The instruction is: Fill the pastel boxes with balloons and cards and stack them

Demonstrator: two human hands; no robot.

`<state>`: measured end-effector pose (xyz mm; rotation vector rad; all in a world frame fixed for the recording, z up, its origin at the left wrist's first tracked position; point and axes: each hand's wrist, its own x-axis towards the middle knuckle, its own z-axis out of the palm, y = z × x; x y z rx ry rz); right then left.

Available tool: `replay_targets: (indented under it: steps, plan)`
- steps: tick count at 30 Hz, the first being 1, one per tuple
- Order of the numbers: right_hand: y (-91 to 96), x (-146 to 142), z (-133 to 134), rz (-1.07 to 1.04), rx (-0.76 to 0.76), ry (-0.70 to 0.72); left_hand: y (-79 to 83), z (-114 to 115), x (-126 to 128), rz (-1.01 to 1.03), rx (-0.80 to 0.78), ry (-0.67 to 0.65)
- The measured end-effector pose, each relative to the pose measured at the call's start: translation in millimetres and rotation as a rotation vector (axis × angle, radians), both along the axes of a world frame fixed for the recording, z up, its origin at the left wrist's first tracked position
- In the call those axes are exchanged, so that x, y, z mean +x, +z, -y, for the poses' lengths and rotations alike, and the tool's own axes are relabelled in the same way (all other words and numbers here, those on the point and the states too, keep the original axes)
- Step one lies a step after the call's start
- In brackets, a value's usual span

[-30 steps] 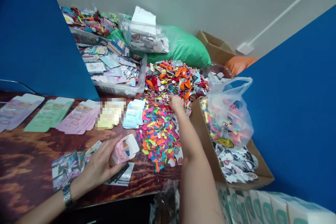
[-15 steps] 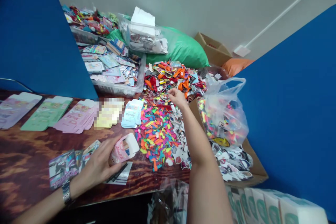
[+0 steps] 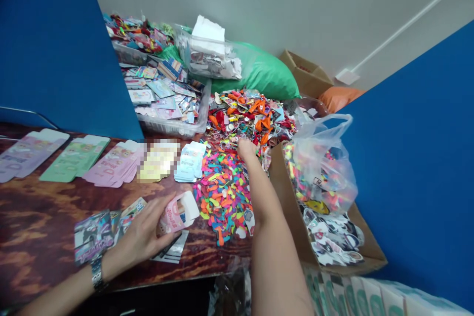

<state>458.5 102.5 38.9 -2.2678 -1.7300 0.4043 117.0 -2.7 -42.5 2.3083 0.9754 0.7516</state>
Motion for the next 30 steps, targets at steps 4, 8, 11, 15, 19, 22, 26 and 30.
replay_targets:
  steps: [4, 8, 11, 15, 19, 22, 26, 30]
  plan:
    - [4.9, 16.9, -20.1, -0.168, 0.068, -0.007, 2.1, -0.2, -0.2, 0.023, -0.012, -0.007]
    - [20.9, 34.1, -32.9, -0.222, 0.092, -0.005, 3.7, -2.4, 2.6, 0.074, -0.030, 0.005]
    - [35.2, 35.7, -29.4, -0.283, 0.115, 0.019, 4.8, -4.5, 6.5, 0.096, -0.070, 0.012]
    - [55.3, 10.5, -8.2, -0.402, 0.092, 0.134, 7.1, -8.6, 11.7, 0.110, -0.144, 0.077]
    - [70.5, -39.4, 21.5, -0.623, 0.006, 0.308, 7.1, -14.1, 12.7, 0.110, -0.229, 0.192]
    - [68.7, -80.7, 39.7, -0.798, -0.082, 0.382, 5.9, -15.8, 8.2, 0.117, -0.256, 0.235]
    - [43.8, -125.0, 54.9, -0.992, -0.260, 0.437, 7.0, -12.1, -0.8, 0.179, -0.248, 0.248]
    - [20.4, -145.3, 64.0, -0.947, -0.294, 0.444, 9.0, -5.9, -8.2, 0.214, -0.238, 0.243]
